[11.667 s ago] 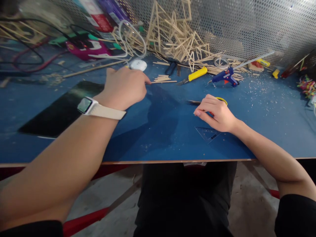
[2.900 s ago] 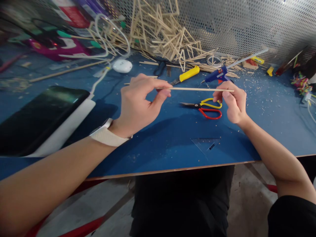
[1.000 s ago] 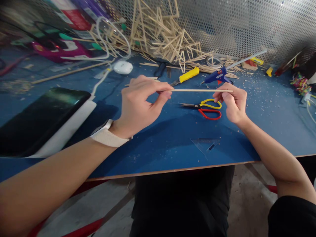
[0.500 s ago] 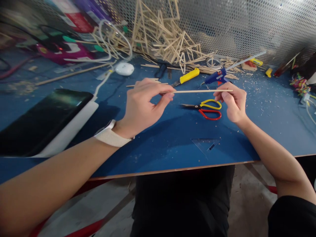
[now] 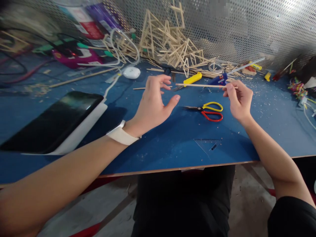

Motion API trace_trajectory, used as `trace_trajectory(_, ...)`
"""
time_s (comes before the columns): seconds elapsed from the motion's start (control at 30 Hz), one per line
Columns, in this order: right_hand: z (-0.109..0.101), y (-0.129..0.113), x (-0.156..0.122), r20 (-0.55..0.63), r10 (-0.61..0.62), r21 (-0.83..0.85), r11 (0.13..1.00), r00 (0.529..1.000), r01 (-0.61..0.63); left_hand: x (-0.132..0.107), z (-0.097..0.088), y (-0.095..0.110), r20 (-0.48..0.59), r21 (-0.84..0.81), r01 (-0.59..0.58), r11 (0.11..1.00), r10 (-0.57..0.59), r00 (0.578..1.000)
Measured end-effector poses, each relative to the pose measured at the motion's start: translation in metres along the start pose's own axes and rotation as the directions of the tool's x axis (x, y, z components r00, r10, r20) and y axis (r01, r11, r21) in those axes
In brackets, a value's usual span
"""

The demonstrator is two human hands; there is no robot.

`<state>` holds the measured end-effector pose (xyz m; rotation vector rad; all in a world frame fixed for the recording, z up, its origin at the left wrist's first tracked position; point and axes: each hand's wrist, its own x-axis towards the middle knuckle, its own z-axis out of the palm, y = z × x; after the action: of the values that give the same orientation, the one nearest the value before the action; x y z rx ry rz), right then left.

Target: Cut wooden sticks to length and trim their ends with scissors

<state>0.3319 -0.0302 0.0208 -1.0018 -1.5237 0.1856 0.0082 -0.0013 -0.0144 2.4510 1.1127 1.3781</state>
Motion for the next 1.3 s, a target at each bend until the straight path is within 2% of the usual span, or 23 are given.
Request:
trace_trajectory(0.13, -0.019, 0.009, 0.025, -0.006, -0.065, -0.244, 0.968, 0.998, 0.061, -0.003, 0.003, -0.002, 0.126, 0.055, 0.026, 0.998, -0.033, 0.991)
trace_trajectory(0.23, -0.032, 0.017, 0.05, 0.104, -0.122, -0.389, 0.909, 0.987, 0.154, -0.004, 0.004, 0.001, 0.233, 0.065, 0.047, 0.997, -0.061, 0.97)
trace_trajectory(0.4, -0.033, 0.038, 0.108, 0.263, -0.182, -0.396, 0.875, 0.947, 0.278, -0.003, 0.006, 0.005, 0.33, 0.075, 0.046, 0.996, -0.068, 0.941)
trace_trajectory(0.47, -0.029, 0.048, 0.134, 0.325, -0.163, -0.461, 0.832, 0.931, 0.307, -0.003, 0.006, 0.005, 0.359, 0.08, 0.052, 0.995, -0.077, 0.93)
trace_trajectory(0.53, -0.023, 0.059, 0.156, 0.359, -0.095, -0.546, 0.785, 0.928, 0.292, -0.003, 0.005, 0.006, 0.378, 0.08, 0.059, 0.995, -0.085, 0.922)
trace_trajectory(0.63, -0.011, 0.077, 0.178, 0.337, 0.042, -0.702, 0.676, 0.94, 0.222, -0.003, 0.004, 0.007, 0.388, 0.088, 0.063, 0.994, -0.093, 0.917)
trace_trajectory(0.73, 0.013, 0.087, 0.183, 0.369, 0.084, -0.704, 0.675, 0.926, 0.219, -0.004, 0.004, 0.008, 0.407, 0.097, 0.049, 0.994, -0.084, 0.91)
trace_trajectory(0.8, 0.038, 0.082, 0.178, 0.462, 0.103, -0.652, 0.712, 0.881, 0.259, -0.005, 0.004, 0.009, 0.419, 0.095, 0.032, 0.995, -0.069, 0.905)
trace_trajectory(0.93, 0.105, 0.048, 0.16, 0.604, 0.265, -0.673, 0.674, 0.751, 0.304, -0.008, 0.006, 0.011, 0.453, 0.077, 0.014, 0.997, -0.048, 0.89)
trace_trajectory(1.0, 0.141, 0.03, 0.152, 0.698, 0.273, -0.621, 0.691, 0.662, 0.37, -0.009, 0.006, 0.013, 0.467, 0.08, 0.008, 0.997, -0.044, 0.883)
trace_trajectory(1.07, 0.174, 0.018, 0.144, 0.747, 0.287, -0.597, 0.688, 0.6, 0.414, -0.009, 0.006, 0.016, 0.471, 0.089, -0.005, 0.996, -0.038, 0.881)
trace_trajectory(1.17, 0.212, 0.012, 0.135, 0.73, 0.348, -0.656, 0.598, 0.588, 0.461, -0.008, 0.005, 0.02, 0.478, 0.09, -0.03, 0.996, -0.017, 0.878)
trace_trajectory(1.3, 0.241, 0.015, 0.13, 0.708, 0.386, -0.691, 0.55, 0.591, 0.469, -0.007, 0.003, 0.025, 0.489, 0.104, -0.058, 0.993, 0.0, 0.872)
